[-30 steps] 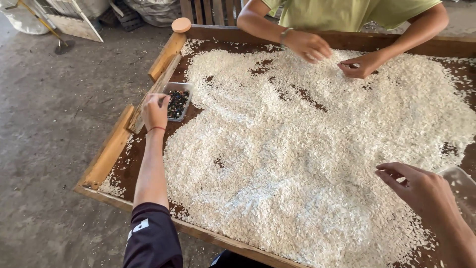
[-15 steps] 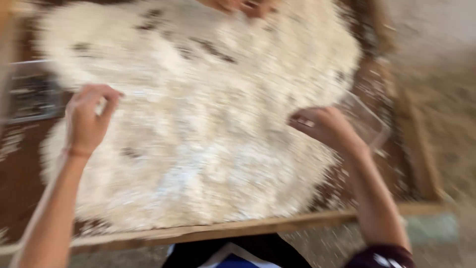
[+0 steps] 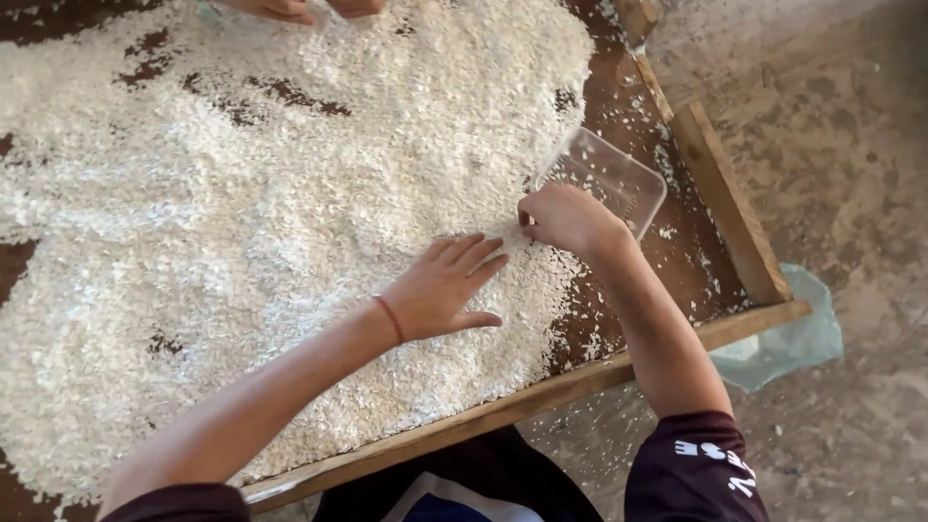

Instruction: The person sorts through a large pile of white rice spread on a wooden tray, picking out small dark impurities by hand and placing them into a small plastic container. Another person works alongside on the same tray.

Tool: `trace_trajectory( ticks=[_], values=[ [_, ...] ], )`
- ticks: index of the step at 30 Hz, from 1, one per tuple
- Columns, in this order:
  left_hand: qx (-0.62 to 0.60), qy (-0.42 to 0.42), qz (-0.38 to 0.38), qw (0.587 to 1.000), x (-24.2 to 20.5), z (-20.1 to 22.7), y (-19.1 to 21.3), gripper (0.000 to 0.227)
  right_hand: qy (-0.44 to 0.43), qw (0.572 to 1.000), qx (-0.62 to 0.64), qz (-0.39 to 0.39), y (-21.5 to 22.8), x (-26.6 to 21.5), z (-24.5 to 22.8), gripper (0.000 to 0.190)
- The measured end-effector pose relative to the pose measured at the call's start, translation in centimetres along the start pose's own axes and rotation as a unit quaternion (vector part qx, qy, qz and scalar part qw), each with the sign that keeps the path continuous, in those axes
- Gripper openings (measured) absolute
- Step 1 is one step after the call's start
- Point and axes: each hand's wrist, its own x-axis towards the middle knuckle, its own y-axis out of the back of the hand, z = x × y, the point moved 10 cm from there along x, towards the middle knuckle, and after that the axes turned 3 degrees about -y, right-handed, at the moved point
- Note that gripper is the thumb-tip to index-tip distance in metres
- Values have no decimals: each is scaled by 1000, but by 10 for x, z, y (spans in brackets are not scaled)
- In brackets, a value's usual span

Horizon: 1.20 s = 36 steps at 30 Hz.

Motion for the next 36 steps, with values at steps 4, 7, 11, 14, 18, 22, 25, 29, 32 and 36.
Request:
trace_trajectory(
  ticks=[4,7,11,14,18,22,25,29,32,36],
  values=[
    [20,1,-82,996,5,14,-8,88,-6,1000,-12,17,-40,25,42,24],
    [-48,-52,-131,989,-6,24,-16,66,19,999,2,38,-1,2,11,30],
    [-82,-88,-95,988,-24,18,-18,40,42,990,116,-75,39,-37,-56,49],
    [-92,-84,-56,991,-32,9,0,35,71,988,116,-67,22,-24,-73,53],
    [-59,-10,2,998,-36,-12,34,31,92,982,151,-68,-9,9,-66,38],
    [27,76,24,996,-26,-47,49,30,81,990,118,5,47,-10,-55,22],
    [-97,171,32,980,-13,-80,44,30,81,968,218,98,88,-27,-47,25],
    [-195,131,-132,963,6,-60,19,39,70,956,265,102,102,-32,-42,29],
    [-51,101,-111,987,13,-74,6,40,50,964,253,59,107,-40,-46,26],
    [101,171,-32,980,5,-105,23,45,-20,969,233,-79,84,-39,-39,29]
  ],
)
